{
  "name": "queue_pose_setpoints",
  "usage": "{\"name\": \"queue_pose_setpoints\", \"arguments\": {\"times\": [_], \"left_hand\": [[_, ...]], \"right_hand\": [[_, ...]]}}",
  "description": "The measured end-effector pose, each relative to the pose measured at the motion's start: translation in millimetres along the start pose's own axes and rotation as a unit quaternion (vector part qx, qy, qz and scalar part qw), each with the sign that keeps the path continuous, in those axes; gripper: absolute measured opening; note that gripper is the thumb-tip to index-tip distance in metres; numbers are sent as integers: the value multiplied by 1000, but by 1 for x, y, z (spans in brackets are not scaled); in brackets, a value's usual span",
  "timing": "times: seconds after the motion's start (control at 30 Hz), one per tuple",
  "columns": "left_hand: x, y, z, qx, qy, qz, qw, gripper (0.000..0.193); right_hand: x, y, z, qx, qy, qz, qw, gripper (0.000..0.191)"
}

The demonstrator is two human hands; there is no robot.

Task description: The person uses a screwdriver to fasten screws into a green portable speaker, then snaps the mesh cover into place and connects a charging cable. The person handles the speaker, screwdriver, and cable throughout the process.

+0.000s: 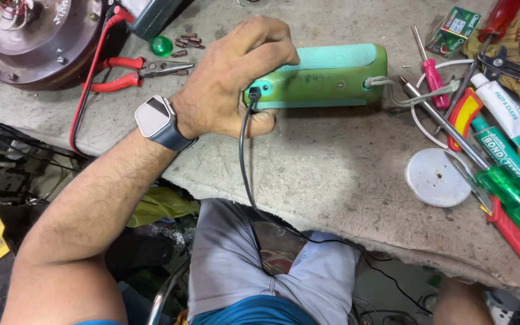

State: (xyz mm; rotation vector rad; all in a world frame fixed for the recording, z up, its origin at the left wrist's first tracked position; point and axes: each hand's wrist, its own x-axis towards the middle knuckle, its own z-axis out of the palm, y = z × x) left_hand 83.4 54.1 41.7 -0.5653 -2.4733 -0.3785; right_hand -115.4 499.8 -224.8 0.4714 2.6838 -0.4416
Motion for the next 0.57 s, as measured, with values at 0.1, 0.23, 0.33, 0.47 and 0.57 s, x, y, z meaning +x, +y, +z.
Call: {"name": "queue_pose_setpoints", "arguments": {"times": [0.1,0.23,0.33,0.47,0.57], "left_hand": [[-1,2,-4,10,3,2,1000,69],[-5,0,-5,4,23,20,1000,70],[-9,0,-7,-8,42,36,998,73],[-15,1,-11,-15,67,41,997,77],[-19,0,-11,-16,66,28,997,77]], "right_hand": [[-20,3,-2,72,9,21,997,34],[-50,15,-1,228,23,49,972,35],[-76,39,6,415,15,55,908,36],[-116,76,25,514,0,2,858,37],[-141,103,33,524,29,90,847,61]]}}
